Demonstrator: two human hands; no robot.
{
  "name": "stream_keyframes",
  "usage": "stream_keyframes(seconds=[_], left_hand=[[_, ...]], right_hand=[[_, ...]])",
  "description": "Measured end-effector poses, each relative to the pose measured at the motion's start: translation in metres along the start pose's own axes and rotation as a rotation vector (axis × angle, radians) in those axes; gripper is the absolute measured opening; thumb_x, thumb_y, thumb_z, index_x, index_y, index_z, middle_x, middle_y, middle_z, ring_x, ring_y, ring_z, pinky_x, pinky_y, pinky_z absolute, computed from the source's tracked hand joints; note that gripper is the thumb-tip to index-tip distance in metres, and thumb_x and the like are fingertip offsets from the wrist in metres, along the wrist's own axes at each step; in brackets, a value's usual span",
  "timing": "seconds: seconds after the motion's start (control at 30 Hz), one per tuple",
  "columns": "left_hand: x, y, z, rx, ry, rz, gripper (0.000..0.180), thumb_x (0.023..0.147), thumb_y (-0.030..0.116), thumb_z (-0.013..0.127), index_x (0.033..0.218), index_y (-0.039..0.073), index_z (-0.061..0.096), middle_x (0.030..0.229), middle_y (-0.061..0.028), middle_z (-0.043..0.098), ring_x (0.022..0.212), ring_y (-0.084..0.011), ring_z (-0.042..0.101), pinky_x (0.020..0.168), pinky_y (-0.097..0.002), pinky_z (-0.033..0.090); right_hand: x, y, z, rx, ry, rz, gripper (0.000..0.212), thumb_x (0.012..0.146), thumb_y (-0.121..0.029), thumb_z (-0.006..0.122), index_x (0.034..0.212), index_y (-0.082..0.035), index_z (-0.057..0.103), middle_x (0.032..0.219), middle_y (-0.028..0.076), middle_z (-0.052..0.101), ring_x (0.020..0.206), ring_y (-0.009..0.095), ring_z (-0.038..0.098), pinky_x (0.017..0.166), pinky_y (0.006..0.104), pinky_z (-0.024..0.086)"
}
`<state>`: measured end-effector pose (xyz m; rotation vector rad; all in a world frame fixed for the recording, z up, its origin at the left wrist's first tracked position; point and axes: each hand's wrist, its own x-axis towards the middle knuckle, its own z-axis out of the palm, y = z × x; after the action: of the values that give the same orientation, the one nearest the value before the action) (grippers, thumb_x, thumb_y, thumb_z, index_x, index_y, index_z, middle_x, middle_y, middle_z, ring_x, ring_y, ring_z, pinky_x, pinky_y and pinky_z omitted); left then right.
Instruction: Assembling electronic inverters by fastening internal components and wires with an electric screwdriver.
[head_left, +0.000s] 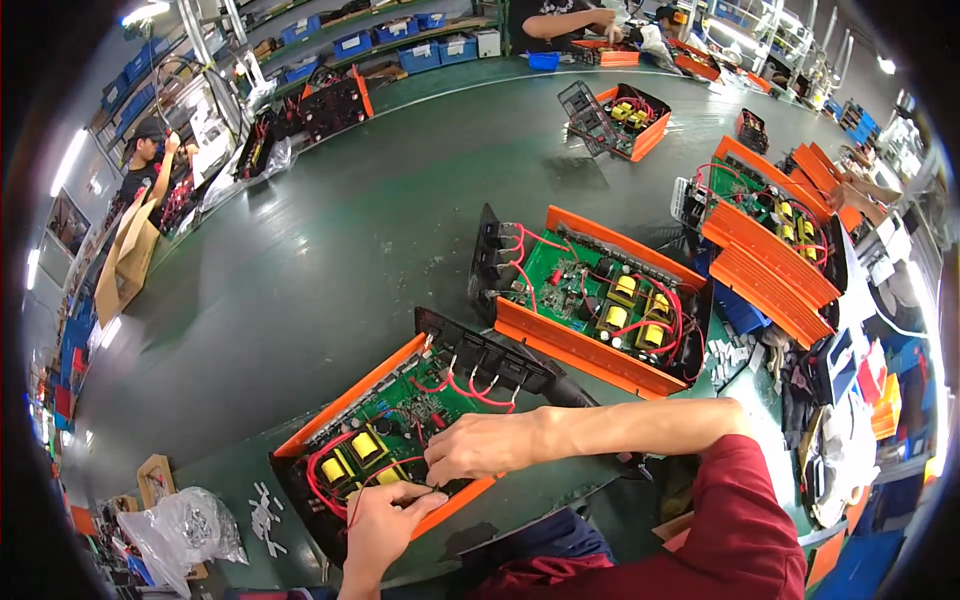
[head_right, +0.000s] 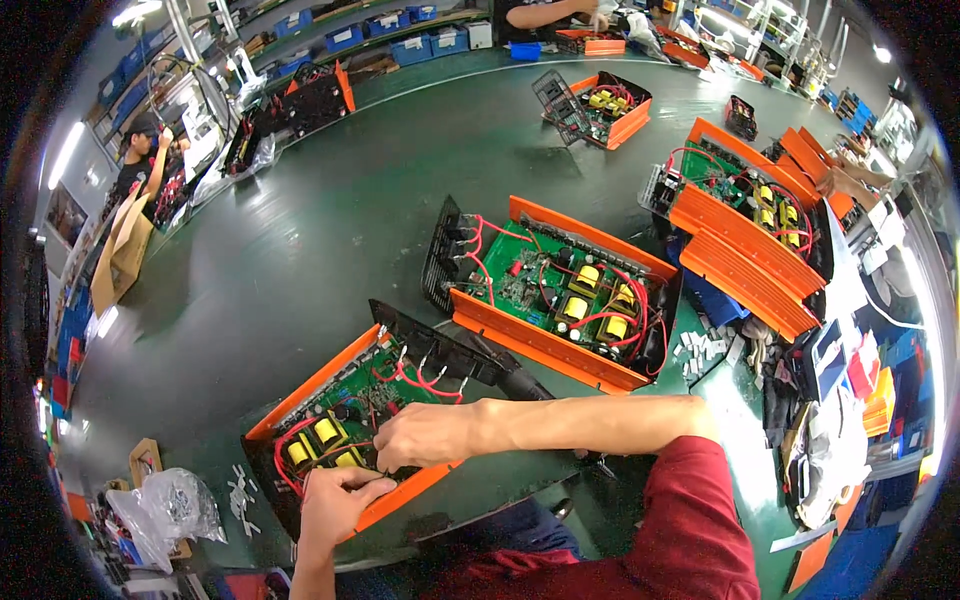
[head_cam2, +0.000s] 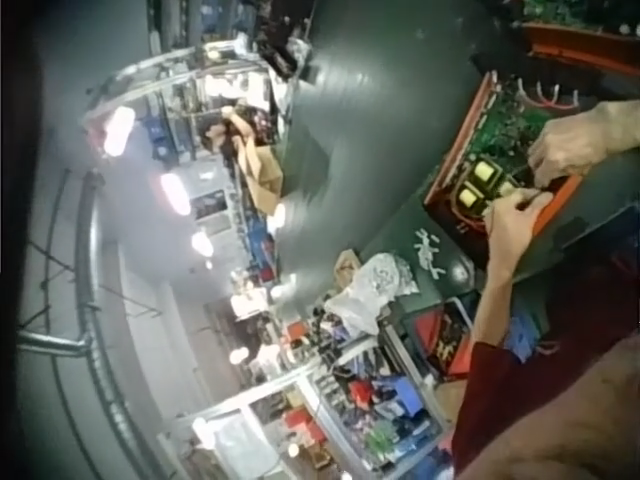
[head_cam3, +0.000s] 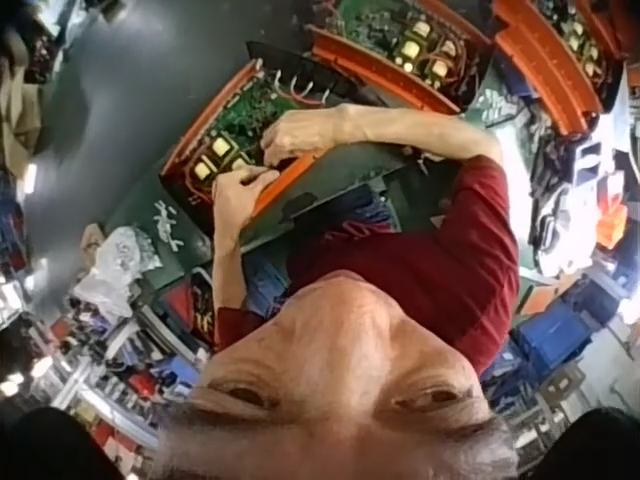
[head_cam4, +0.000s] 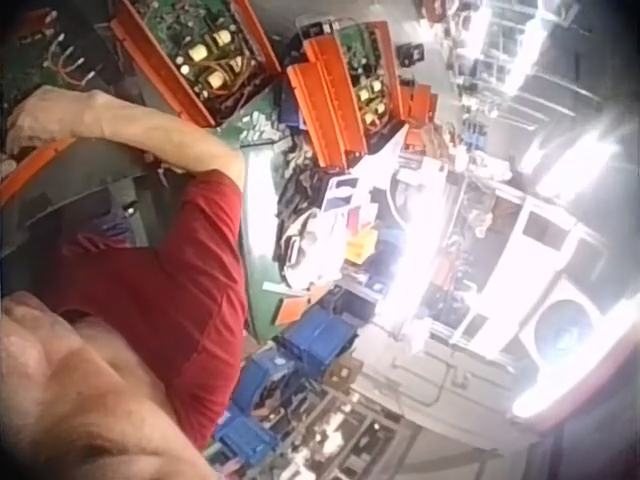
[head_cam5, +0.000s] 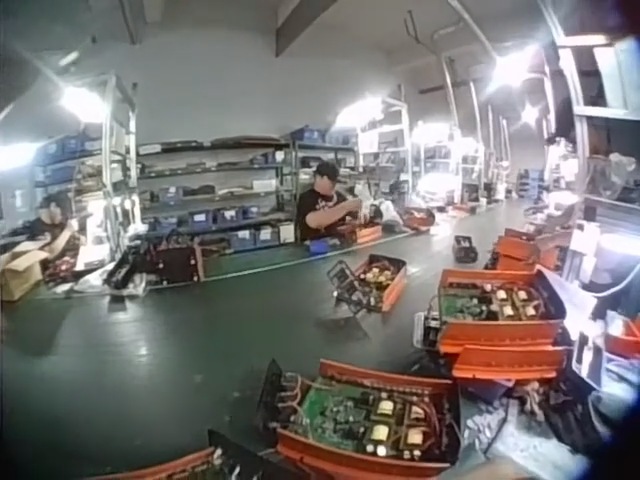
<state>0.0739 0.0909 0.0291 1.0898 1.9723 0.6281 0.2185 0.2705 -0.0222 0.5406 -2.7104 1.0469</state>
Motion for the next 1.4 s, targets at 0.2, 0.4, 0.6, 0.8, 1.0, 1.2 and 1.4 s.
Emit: stream_keyframes(seconds=[0.2,0.4,0.6,0.8,1.0,1.2,1.4], left_hand=[[0.002,-0.013,0.005,0.286,0.258,0.416,0.012,0.078,0.011,0.082,0.080,0.003,0.074,0.073,-0.0124,0.067,0.069,-0.0303,0.065,0.061,-0.0372,0.050],[0.008,-0.023,0.022,0.207,0.449,0.469,0.022,0.076,0.017,0.087,0.085,0.005,0.072,0.073,-0.0080,0.066,0.064,-0.0250,0.063,0.057,-0.0352,0.048],[-0.006,-0.035,0.053,0.388,0.407,0.327,0.044,0.071,0.038,0.087,0.101,0.013,0.067,0.097,-0.0026,0.064,0.084,-0.0235,0.061,0.072,-0.0361,0.044],[-0.004,-0.041,0.056,0.518,0.489,0.415,0.031,0.073,0.025,0.073,0.102,0.014,0.070,0.094,0.0030,0.060,0.077,-0.0143,0.055,0.065,-0.0305,0.039],[-0.002,-0.043,0.059,0.573,0.489,0.407,0.030,0.075,0.027,0.072,0.102,0.015,0.072,0.095,0.0037,0.062,0.077,-0.0127,0.057,0.065,-0.0290,0.038],[-0.001,-0.041,0.058,0.549,0.504,0.392,0.032,0.076,0.030,0.069,0.103,0.014,0.072,0.095,0.0036,0.063,0.078,-0.0123,0.058,0.065,-0.0287,0.038],[-0.002,-0.042,0.058,0.556,0.505,0.378,0.034,0.075,0.033,0.070,0.103,0.013,0.073,0.096,0.0028,0.063,0.079,-0.0127,0.058,0.066,-0.0293,0.038]], right_hand=[[0.000,0.008,-0.001,0.307,0.194,0.110,0.015,0.087,-0.005,0.067,0.101,-0.002,0.072,0.094,0.017,0.071,0.089,0.035,0.069,0.078,0.0441,0.056],[0.004,0.009,-0.016,0.234,0.097,0.281,0.016,0.085,-0.002,0.070,0.101,-0.002,0.072,0.092,0.015,0.069,0.085,0.036,0.068,0.073,0.0439,0.055],[0.012,0.004,-0.018,-0.139,-0.113,0.132,0.016,0.077,-0.008,0.066,0.091,-0.003,0.064,0.091,0.007,0.058,0.088,0.024,0.064,0.071,0.0359,0.055],[0.017,0.000,-0.019,-0.388,-0.263,0.071,0.025,0.072,-0.014,0.068,0.095,-0.003,0.067,0.091,0.004,0.057,0.084,0.018,0.061,0.065,0.0303,0.051],[0.025,-0.004,-0.018,-0.404,-0.331,0.066,0.020,0.073,-0.017,0.065,0.088,-0.005,0.065,0.087,0.003,0.054,0.084,0.017,0.059,0.065,0.0277,0.049],[0.030,-0.006,-0.016,-0.365,-0.378,0.075,0.019,0.072,-0.018,0.064,0.085,-0.004,0.064,0.086,0.003,0.052,0.085,0.018,0.058,0.066,0.0287,0.050],[0.027,0.000,-0.015,-0.230,-0.306,0.110,0.021,0.071,-0.014,0.066,0.089,-0.003,0.064,0.089,0.006,0.056,0.086,0.022,0.059,0.070,0.0338,0.054]])
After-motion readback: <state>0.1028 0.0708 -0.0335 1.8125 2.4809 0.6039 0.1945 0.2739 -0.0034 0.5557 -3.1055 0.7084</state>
